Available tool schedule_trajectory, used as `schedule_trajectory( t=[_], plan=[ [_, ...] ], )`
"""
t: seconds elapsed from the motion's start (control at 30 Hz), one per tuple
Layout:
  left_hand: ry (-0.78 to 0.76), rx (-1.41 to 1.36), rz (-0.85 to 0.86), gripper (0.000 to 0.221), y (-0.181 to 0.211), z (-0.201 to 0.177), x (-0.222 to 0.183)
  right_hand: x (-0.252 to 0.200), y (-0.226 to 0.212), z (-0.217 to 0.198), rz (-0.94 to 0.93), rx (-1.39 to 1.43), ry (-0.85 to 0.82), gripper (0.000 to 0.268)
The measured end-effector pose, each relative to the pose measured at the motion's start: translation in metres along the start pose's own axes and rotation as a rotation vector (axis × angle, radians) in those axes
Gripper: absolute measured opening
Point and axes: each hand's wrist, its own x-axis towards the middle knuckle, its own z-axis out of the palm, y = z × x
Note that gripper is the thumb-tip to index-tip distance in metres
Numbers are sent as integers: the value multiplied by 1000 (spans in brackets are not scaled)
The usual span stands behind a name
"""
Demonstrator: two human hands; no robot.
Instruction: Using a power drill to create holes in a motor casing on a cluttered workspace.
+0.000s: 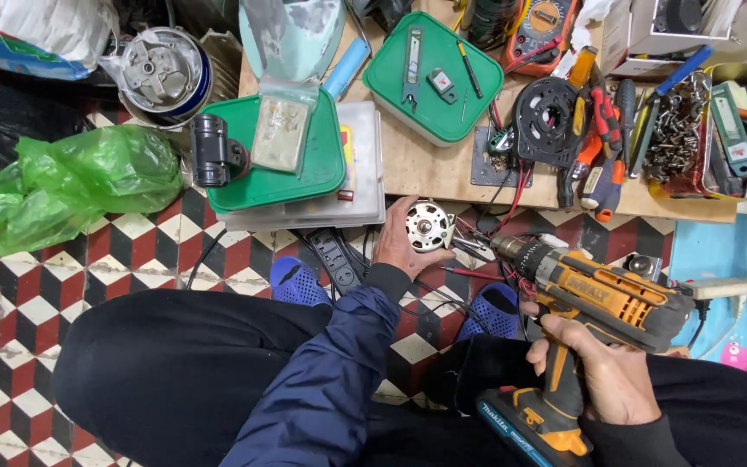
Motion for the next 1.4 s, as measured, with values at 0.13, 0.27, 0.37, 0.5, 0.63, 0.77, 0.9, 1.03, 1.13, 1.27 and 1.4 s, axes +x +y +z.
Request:
schedule_trajectory(
  t=[0.13,0.27,0.37,0.5,0.63,0.77,0.9,1.03,1.13,1.27,1.4],
  plan=[
    [5,13,0,120,-3,3,3,4,-2,0,25,15,5,46],
    [12,27,36,121,-4,3,2,3,-4,1,46,0,22,44],
    [1,38,4,121,-5,4,3,4,-5,2,48,-17,14,42],
    [9,26,14,121,-4,3,2,5,-3,2,41,-2,-4,45],
    [4,36,-6,121,-1,2,0,2,-5,6,43,-37,6,42],
    [19,31,5,119,-3,3,-2,1,-5,8,24,-40,-14,43],
    [37,41,18,118,-7,5,-2,3,0,8,-4,-38,-49,43],
    [24,4,21,118,-5,2,-2,2,0,11,-10,-46,-49,39],
    [24,-12,22,119,-4,3,-2,1,-3,16,-4,-81,-46,37],
    [28,-12,27,119,-4,3,-1,-1,-5,22,16,-139,-80,31],
    [25,-33,31,118,-6,4,0,-8,-19,42,24,-164,-73,37]
  ],
)
